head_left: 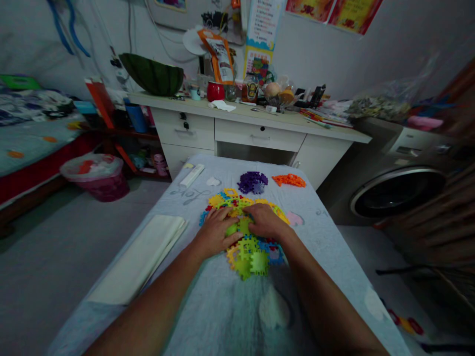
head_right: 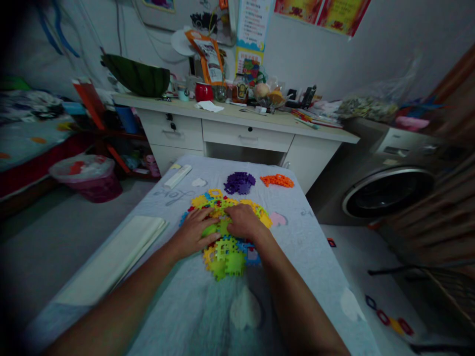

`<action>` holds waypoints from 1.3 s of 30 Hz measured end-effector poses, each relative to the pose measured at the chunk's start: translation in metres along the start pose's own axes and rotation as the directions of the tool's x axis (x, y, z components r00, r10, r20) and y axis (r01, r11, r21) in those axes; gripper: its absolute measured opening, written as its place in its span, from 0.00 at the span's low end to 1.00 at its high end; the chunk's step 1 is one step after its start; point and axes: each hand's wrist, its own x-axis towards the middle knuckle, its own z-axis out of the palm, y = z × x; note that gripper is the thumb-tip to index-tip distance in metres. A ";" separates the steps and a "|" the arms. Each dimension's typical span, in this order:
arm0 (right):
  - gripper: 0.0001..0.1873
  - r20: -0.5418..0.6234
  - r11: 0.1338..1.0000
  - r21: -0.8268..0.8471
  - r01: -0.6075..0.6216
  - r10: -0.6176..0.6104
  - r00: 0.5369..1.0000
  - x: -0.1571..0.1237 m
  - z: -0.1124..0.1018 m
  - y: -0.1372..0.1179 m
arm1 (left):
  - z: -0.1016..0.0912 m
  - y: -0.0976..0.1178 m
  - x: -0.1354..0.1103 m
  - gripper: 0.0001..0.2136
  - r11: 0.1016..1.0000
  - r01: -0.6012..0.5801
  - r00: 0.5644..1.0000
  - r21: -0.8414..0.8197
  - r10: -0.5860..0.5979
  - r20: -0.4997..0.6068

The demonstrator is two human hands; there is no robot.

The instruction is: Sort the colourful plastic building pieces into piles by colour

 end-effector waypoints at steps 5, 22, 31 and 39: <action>0.19 0.106 0.992 -0.108 -0.057 0.069 0.992 -0.003 -0.015 -0.006 | -0.003 -0.001 0.001 0.17 0.997 0.082 0.995 0.014 -0.081 -0.054; 0.20 0.012 1.000 -0.016 0.006 -0.006 1.000 0.001 0.001 -0.009 | 0.005 -0.001 0.002 0.17 0.993 0.078 0.997 0.093 -0.078 -0.012; 0.15 0.068 0.984 -0.129 -0.122 0.132 0.989 -0.001 -0.008 -0.007 | 0.006 0.000 0.001 0.25 0.980 0.172 0.984 0.101 -0.168 -0.051; 0.17 0.025 0.981 -0.049 -0.188 0.189 0.982 -0.012 -0.028 0.006 | -0.002 0.009 0.003 0.18 0.981 0.154 0.982 0.115 -0.139 -0.129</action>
